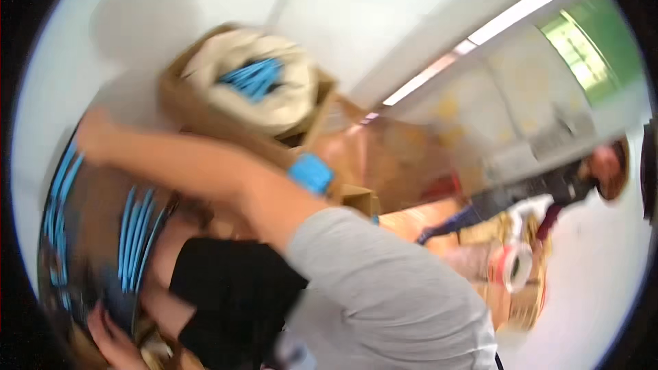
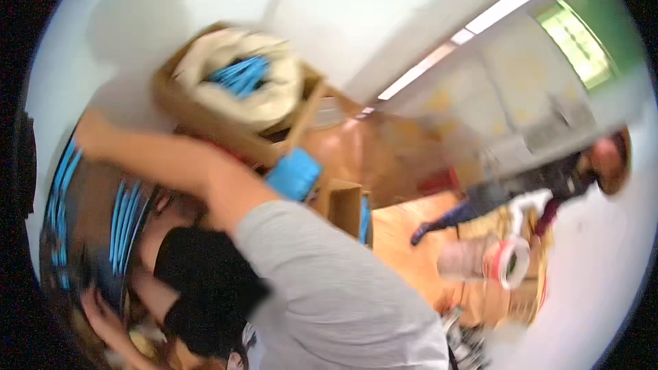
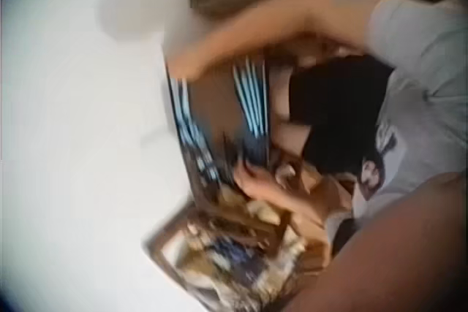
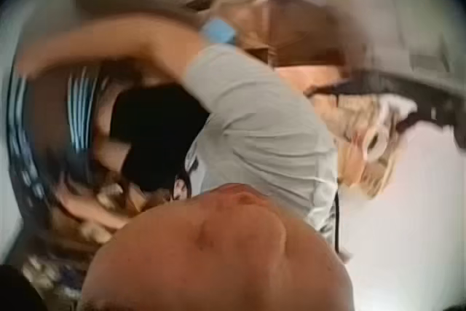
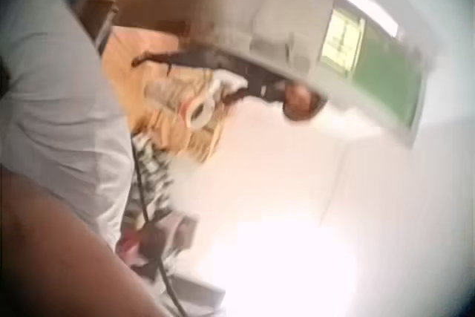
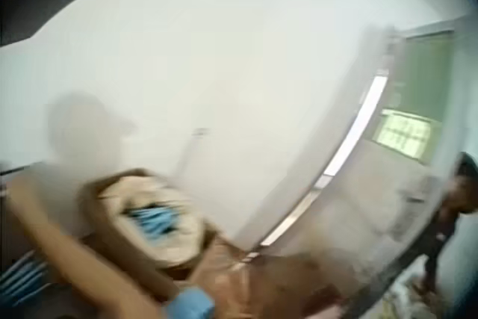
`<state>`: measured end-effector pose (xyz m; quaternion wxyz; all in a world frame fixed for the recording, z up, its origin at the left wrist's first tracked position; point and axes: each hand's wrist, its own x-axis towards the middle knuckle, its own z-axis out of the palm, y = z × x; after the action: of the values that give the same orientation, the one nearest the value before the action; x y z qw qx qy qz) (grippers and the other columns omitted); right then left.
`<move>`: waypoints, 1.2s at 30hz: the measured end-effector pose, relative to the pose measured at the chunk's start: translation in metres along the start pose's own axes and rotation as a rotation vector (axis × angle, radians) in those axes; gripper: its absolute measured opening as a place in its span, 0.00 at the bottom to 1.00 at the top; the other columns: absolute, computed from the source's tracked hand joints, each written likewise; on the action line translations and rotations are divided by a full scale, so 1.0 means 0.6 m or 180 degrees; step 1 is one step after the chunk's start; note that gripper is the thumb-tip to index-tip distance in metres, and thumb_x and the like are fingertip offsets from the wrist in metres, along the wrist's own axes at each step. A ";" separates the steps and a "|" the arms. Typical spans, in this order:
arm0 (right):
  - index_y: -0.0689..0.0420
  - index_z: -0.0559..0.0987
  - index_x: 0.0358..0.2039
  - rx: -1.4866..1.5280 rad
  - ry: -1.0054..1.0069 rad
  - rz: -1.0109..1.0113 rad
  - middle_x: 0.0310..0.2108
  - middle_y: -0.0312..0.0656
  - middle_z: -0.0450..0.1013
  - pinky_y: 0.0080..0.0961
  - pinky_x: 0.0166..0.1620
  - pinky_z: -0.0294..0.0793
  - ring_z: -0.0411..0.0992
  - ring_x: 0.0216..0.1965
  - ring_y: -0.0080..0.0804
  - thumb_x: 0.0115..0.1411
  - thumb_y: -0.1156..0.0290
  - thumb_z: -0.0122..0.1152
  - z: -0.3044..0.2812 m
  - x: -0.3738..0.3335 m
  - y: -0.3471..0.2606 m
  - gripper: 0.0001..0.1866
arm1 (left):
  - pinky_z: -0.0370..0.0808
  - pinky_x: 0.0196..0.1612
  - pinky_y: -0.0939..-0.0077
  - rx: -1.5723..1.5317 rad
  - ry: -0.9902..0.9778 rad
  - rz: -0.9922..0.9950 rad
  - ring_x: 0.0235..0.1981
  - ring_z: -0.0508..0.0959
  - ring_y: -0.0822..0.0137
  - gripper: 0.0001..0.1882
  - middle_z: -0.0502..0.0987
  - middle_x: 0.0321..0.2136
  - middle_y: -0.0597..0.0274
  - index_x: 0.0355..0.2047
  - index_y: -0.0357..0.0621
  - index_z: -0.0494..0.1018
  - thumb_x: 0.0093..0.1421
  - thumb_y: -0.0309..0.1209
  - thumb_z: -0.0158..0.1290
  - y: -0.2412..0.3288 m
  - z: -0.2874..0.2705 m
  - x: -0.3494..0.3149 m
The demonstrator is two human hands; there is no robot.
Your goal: The recorder is picking up blue sticks from a box and arranging them into specific slots on a board.
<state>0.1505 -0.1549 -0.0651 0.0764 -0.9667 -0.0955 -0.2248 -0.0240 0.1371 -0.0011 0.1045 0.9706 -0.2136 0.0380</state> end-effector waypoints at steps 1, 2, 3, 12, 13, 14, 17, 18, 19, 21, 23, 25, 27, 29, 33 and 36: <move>0.52 0.80 0.24 0.0087 -0.0658 -0.0359 0.29 0.46 0.74 0.41 0.39 0.67 0.70 0.35 0.42 0.42 0.69 0.54 -0.023 0.001 0.017 0.08 | 0.67 0.47 0.66 -0.0182 0.0049 0.0346 0.40 0.72 0.54 0.12 0.72 0.36 0.50 0.40 0.34 0.70 0.54 0.20 0.47 0.011 0.009 0.027; 0.52 0.80 0.24 -0.0393 -0.0830 -0.0192 0.29 0.46 0.73 0.38 0.38 0.65 0.68 0.36 0.42 0.42 0.67 0.55 -0.044 -0.015 0.037 0.08 | 0.68 0.45 0.65 -0.0200 0.0233 0.0601 0.38 0.72 0.54 0.11 0.72 0.36 0.50 0.39 0.36 0.71 0.55 0.22 0.45 0.024 0.014 0.052; 0.53 0.79 0.23 -0.0562 -0.0611 -0.0127 0.30 0.44 0.73 0.37 0.38 0.65 0.68 0.36 0.41 0.42 0.66 0.57 -0.053 -0.036 0.045 0.08 | 0.68 0.43 0.65 -0.0170 0.0405 0.0729 0.36 0.72 0.54 0.10 0.72 0.35 0.51 0.39 0.38 0.71 0.57 0.25 0.44 0.023 0.016 0.065; 0.54 0.77 0.19 0.2667 0.1365 0.0136 0.18 0.43 0.70 0.30 0.26 0.67 0.70 0.23 0.36 0.42 0.68 0.60 -0.137 -0.066 0.013 0.05 | 0.71 0.42 0.69 -0.0585 0.1381 0.0461 0.38 0.73 0.60 0.09 0.71 0.38 0.51 0.39 0.35 0.69 0.58 0.22 0.43 0.049 -0.016 0.020; 0.55 0.78 0.20 0.3132 0.1663 -0.0088 0.17 0.40 0.71 0.26 0.25 0.67 0.69 0.21 0.29 0.41 0.68 0.63 -0.149 -0.060 0.026 0.06 | 0.71 0.44 0.71 -0.0729 0.1512 0.0360 0.40 0.73 0.62 0.09 0.71 0.39 0.51 0.39 0.32 0.68 0.57 0.19 0.44 0.060 -0.016 0.013; 0.55 0.79 0.22 0.3645 0.1316 0.0405 0.19 0.37 0.73 0.20 0.25 0.68 0.69 0.21 0.22 0.42 0.69 0.63 -0.169 -0.084 0.014 0.06 | 0.72 0.43 0.74 -0.1604 0.1916 0.0635 0.40 0.74 0.65 0.10 0.72 0.38 0.53 0.40 0.33 0.68 0.58 0.18 0.43 0.039 0.024 0.020; 0.57 0.78 0.25 0.3671 0.1692 0.0570 0.23 0.38 0.73 0.19 0.31 0.69 0.69 0.25 0.23 0.48 0.74 0.60 -0.240 -0.134 -0.007 0.03 | 0.71 0.43 0.76 -0.2210 0.1959 -0.0284 0.37 0.75 0.67 0.08 0.75 0.35 0.54 0.37 0.35 0.70 0.56 0.18 0.45 0.102 0.029 0.032; 0.59 0.76 0.26 0.3327 0.1745 0.0587 0.25 0.38 0.73 0.19 0.32 0.69 0.70 0.27 0.24 0.50 0.76 0.57 -0.272 -0.146 -0.024 0.02 | 0.70 0.40 0.81 -0.2125 0.2092 -0.0285 0.36 0.75 0.72 0.07 0.76 0.33 0.59 0.36 0.37 0.72 0.57 0.21 0.46 0.122 0.017 0.038; 0.59 0.76 0.27 0.3411 0.2051 0.0406 0.25 0.38 0.72 0.18 0.32 0.69 0.70 0.28 0.24 0.52 0.77 0.56 -0.263 -0.163 -0.031 0.02 | 0.70 0.39 0.82 -0.2586 0.2272 -0.0336 0.35 0.75 0.72 0.06 0.76 0.32 0.59 0.35 0.37 0.72 0.57 0.20 0.46 0.117 0.041 0.037; 0.60 0.75 0.29 0.3197 0.2093 0.0116 0.25 0.39 0.72 0.17 0.31 0.68 0.69 0.28 0.21 0.54 0.76 0.55 -0.265 -0.170 -0.058 0.02 | 0.71 0.38 0.82 -0.2422 0.1887 -0.0468 0.35 0.75 0.72 0.06 0.77 0.30 0.58 0.34 0.36 0.70 0.57 0.20 0.47 0.130 0.029 0.051; 0.59 0.74 0.32 0.2759 0.0953 0.0378 0.26 0.42 0.72 0.20 0.30 0.68 0.71 0.27 0.28 0.55 0.73 0.54 -0.268 -0.191 -0.092 0.05 | 0.71 0.37 0.84 -0.2991 0.1968 -0.0343 0.34 0.76 0.74 0.05 0.77 0.30 0.58 0.33 0.34 0.69 0.56 0.19 0.46 0.119 0.044 0.072; 0.59 0.74 0.33 0.2677 0.0412 0.0140 0.26 0.42 0.72 0.22 0.29 0.69 0.71 0.26 0.32 0.56 0.71 0.53 -0.256 -0.171 -0.134 0.07 | 0.71 0.36 0.85 -0.3134 0.1992 -0.0508 0.33 0.76 0.74 0.05 0.77 0.30 0.58 0.33 0.33 0.69 0.56 0.18 0.46 0.102 0.053 0.071; 0.57 0.73 0.37 0.2080 -0.0432 -0.0157 0.26 0.43 0.72 0.26 0.28 0.69 0.71 0.25 0.39 0.56 0.67 0.52 -0.251 -0.160 -0.146 0.10 | 0.71 0.36 0.85 -0.3183 0.1943 -0.0481 0.33 0.76 0.75 0.05 0.77 0.30 0.58 0.34 0.32 0.69 0.55 0.17 0.46 0.097 0.065 0.079; 0.58 0.73 0.37 0.2063 -0.0348 -0.0422 0.26 0.44 0.71 0.26 0.29 0.68 0.71 0.26 0.39 0.57 0.69 0.51 -0.227 -0.156 -0.141 0.10 | 0.71 0.36 0.85 -0.3225 0.1910 -0.0464 0.33 0.76 0.75 0.06 0.77 0.30 0.58 0.34 0.32 0.69 0.55 0.17 0.46 0.101 0.074 0.090; 0.58 0.73 0.39 0.1879 -0.0125 -0.0894 0.25 0.47 0.70 0.28 0.30 0.67 0.69 0.26 0.41 0.57 0.70 0.49 -0.205 -0.139 -0.124 0.11 | 0.72 0.36 0.84 -0.3421 0.1908 -0.0439 0.32 0.77 0.74 0.06 0.77 0.29 0.56 0.33 0.32 0.69 0.54 0.17 0.47 0.115 0.077 0.109; 0.55 0.73 0.41 0.1684 -0.0124 -0.0956 0.25 0.47 0.70 0.34 0.28 0.67 0.69 0.27 0.46 0.56 0.66 0.50 -0.198 -0.125 -0.117 0.12 | 0.73 0.35 0.83 -0.3152 0.1927 -0.0482 0.32 0.78 0.72 0.05 0.77 0.28 0.56 0.33 0.32 0.70 0.54 0.17 0.48 0.125 0.072 0.122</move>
<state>0.0192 -0.1209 0.0138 0.2895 -0.8924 -0.2941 -0.1824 0.0121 0.0313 -0.0203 0.6045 0.7646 -0.0966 0.2018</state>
